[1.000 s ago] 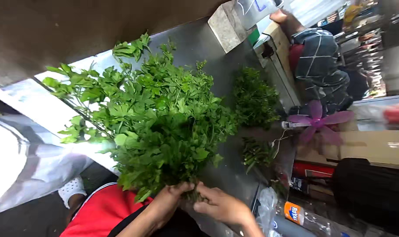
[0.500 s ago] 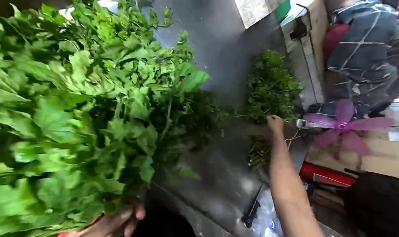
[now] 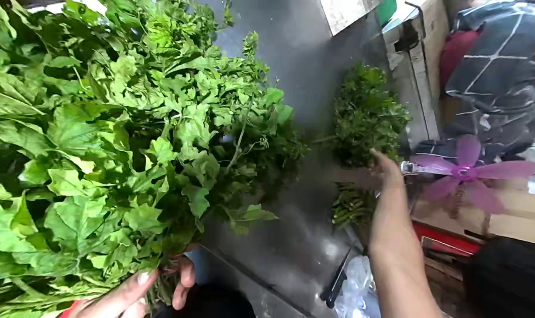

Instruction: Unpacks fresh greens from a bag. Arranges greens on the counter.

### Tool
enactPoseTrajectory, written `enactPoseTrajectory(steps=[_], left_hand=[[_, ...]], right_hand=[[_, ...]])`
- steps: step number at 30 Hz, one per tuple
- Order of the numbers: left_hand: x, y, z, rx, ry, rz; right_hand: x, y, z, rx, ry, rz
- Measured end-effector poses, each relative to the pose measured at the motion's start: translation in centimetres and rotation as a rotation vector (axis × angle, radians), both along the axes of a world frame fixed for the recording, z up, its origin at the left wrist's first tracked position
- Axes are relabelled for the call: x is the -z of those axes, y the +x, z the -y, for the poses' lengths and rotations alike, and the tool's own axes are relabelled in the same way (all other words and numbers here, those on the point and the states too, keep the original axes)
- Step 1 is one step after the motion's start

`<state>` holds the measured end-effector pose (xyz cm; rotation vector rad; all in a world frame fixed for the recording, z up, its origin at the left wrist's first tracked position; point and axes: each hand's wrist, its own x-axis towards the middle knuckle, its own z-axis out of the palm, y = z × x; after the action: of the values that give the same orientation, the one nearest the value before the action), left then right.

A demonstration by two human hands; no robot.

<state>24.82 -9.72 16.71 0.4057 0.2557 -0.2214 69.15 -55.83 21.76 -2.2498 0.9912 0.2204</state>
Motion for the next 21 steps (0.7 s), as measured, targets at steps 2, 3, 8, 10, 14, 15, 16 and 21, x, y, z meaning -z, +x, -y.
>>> enactPoseTrajectory(steps=[2,3,8,10,14,15,16,21], left_hand=[[0.3,0.4,0.2,-0.002,0.027,0.014],[0.3,0.6,0.3,-0.002,0.032,0.022],[0.5,0.8,0.9,-0.017,0.02,0.015],[0.6,0.6,1.1,-0.026,0.03,-0.01],[0.7,0.5,1.1,-0.018,0.008,-0.021],[0.6,0.6,1.0,-0.015,0.005,-0.029],[0.6,0.5,0.9,-0.012,0.008,-0.032],[1.3,0.3,0.9,-0.005,-0.015,-0.03]], right_hand=[[-4.3,2.3,-0.3,0.009,0.112,0.136],[-6.7,3.6,-0.1,0.013,0.172,0.217],[-14.6,4.2,-2.1,-0.079,0.362,0.714],[-13.0,2.6,-3.4,-0.123,0.322,0.738],[-5.2,-0.2,-2.7,-0.071,0.064,0.375],[-3.1,-0.3,-2.3,-0.082,-0.06,0.228],[-1.1,-0.4,-2.0,-0.133,-0.184,0.098],[2.5,-0.4,-2.3,-0.34,-0.56,-0.184]])
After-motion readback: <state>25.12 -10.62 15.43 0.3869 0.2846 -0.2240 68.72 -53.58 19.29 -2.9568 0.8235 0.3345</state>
